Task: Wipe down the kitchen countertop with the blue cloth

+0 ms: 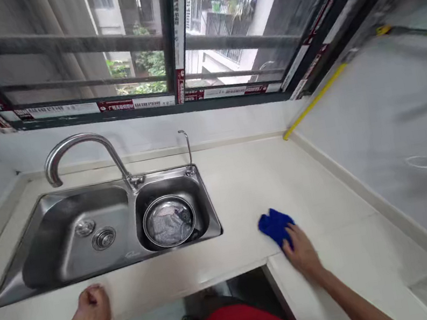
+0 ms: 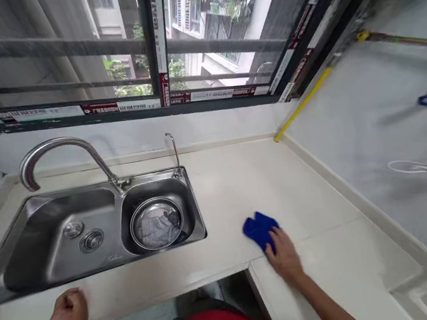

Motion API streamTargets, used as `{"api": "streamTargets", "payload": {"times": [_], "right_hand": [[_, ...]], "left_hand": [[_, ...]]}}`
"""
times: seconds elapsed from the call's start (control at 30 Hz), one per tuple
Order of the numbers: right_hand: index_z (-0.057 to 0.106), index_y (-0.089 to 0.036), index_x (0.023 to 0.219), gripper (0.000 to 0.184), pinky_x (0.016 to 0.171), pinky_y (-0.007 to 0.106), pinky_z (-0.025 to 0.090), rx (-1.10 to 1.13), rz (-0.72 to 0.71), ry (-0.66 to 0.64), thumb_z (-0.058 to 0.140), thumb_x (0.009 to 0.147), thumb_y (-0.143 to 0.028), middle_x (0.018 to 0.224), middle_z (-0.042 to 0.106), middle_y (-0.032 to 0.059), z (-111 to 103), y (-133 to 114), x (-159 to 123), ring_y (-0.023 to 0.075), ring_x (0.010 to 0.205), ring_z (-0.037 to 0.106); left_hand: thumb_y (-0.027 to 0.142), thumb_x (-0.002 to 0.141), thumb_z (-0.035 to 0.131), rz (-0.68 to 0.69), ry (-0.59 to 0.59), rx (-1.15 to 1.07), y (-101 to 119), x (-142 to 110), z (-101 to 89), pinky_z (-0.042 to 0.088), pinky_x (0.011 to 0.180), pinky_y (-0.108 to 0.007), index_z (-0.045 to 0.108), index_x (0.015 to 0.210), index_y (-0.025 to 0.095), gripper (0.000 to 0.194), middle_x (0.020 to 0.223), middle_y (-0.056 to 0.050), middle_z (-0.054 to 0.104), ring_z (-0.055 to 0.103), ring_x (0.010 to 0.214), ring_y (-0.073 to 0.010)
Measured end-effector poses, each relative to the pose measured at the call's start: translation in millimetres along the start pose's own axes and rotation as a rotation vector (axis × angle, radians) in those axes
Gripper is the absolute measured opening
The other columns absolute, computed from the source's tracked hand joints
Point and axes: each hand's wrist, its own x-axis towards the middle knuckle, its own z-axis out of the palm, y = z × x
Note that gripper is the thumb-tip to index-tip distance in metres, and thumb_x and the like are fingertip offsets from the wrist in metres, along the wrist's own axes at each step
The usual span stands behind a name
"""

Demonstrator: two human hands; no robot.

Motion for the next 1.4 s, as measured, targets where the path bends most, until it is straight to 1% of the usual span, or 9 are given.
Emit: {"api": "streamTargets", "payload": {"times": [0.13,0.23,0.6,0.73,0.9,1.07,1.2,1.3,1.4], "right_hand": [[0.057,-0.005,0.125,0.054,0.105,0.065,0.038,-0.225,0.326,0.113,0.04,0.088,-0.039,0.133,0.055,0.0285,-11.4,47.5,3.4,0.0435,0.136,0.04],[0.058,0.001,0.121,0.052,0.1,0.061,0.043,-0.242,0.347,0.129,0.04,0.087,-0.034,0.129,0.056,0.0333,-5.4,40.2,31.6,0.0443,0.13,0.047],[0.053,0.0,0.136,0.055,0.112,0.056,0.038,-0.007,0.024,-0.034,0.039,0.09,-0.026,0.139,0.056,0.0245,43.2,-134.4,175.2,0.0377,0.14,0.039],[0.055,-0.005,0.138,0.054,0.117,0.052,0.035,0.127,-0.104,-0.122,0.044,0.089,-0.026,0.145,0.054,0.0177,38.3,-191.6,180.1,0.0351,0.143,0.035],[0.058,-0.014,0.135,0.051,0.119,0.053,0.034,0.264,-0.287,-0.177,0.052,0.086,-0.024,0.149,0.051,0.0119,14.9,-222.5,135.9,0.0326,0.146,0.031],[0.052,-0.012,0.139,0.049,0.116,0.055,0.04,0.317,-0.287,-0.116,0.046,0.092,-0.023,0.143,0.054,0.0155,-4.3,-201.3,81.0,0.0303,0.145,0.036],[0.053,-0.014,0.135,0.046,0.114,0.055,0.044,0.33,-0.344,-0.12,0.048,0.09,-0.023,0.143,0.054,0.0159,-17.6,-137.9,49.2,0.0297,0.144,0.038],[0.05,-0.014,0.136,0.047,0.112,0.055,0.047,0.276,-0.298,-0.071,0.048,0.09,-0.024,0.145,0.052,0.0173,-24.3,-79.5,34.4,0.0301,0.142,0.042],[0.048,-0.014,0.137,0.049,0.111,0.056,0.047,0.207,-0.237,-0.046,0.048,0.09,-0.026,0.145,0.051,0.0184,-25.8,-43.7,27.5,0.0309,0.141,0.042]], "left_hand": [[0.054,0.086,0.031,-0.028,-0.009,0.031,0.7,1.1,0.6,0.044,0.061,-0.04,0.069,0.115,0.03,0.053,0.07,-0.01,0.063,0.056,0.063,-0.0293],[0.055,0.087,0.03,-0.061,-0.015,0.084,2.6,1.9,0.6,0.044,0.061,-0.041,0.069,0.116,0.03,0.054,0.069,-0.01,0.061,0.059,0.066,-0.0316],[0.054,0.086,0.031,-0.051,0.027,0.14,1.1,8.3,6.5,0.046,0.061,-0.042,0.069,0.114,0.029,0.053,0.063,-0.01,0.058,0.063,0.069,-0.0324],[0.053,0.087,0.031,-0.036,0.026,0.156,1.0,9.5,5.1,0.048,0.06,-0.043,0.07,0.114,0.027,0.055,0.061,-0.01,0.057,0.064,0.069,-0.0339],[0.055,0.089,0.024,-0.038,0.017,0.183,5.9,6.5,-0.8,0.046,0.057,-0.041,0.07,0.115,0.025,0.061,0.06,-0.01,0.057,0.065,0.07,-0.0356],[0.053,0.089,0.022,-0.03,-0.025,0.17,7.5,4.9,-4.7,0.047,0.063,-0.043,0.067,0.121,0.026,0.061,0.078,-0.017,0.069,0.067,0.076,-0.0367],[0.057,0.09,0.022,0.075,-0.106,0.19,0.6,7.1,-10.4,0.047,0.068,-0.042,0.065,0.122,0.028,0.062,0.085,-0.016,0.072,0.066,0.075,-0.0339],[0.052,0.089,0.03,0.264,-0.17,0.18,-5.8,7.0,-13.5,0.047,0.075,-0.041,0.061,0.125,0.027,0.054,0.096,-0.012,0.074,0.067,0.081,-0.0303],[0.05,0.088,0.034,0.3,-0.181,0.153,-9.0,6.8,-13.2,0.045,0.075,-0.037,0.06,0.124,0.027,0.05,0.098,-0.008,0.073,0.066,0.083,-0.0276]]}}
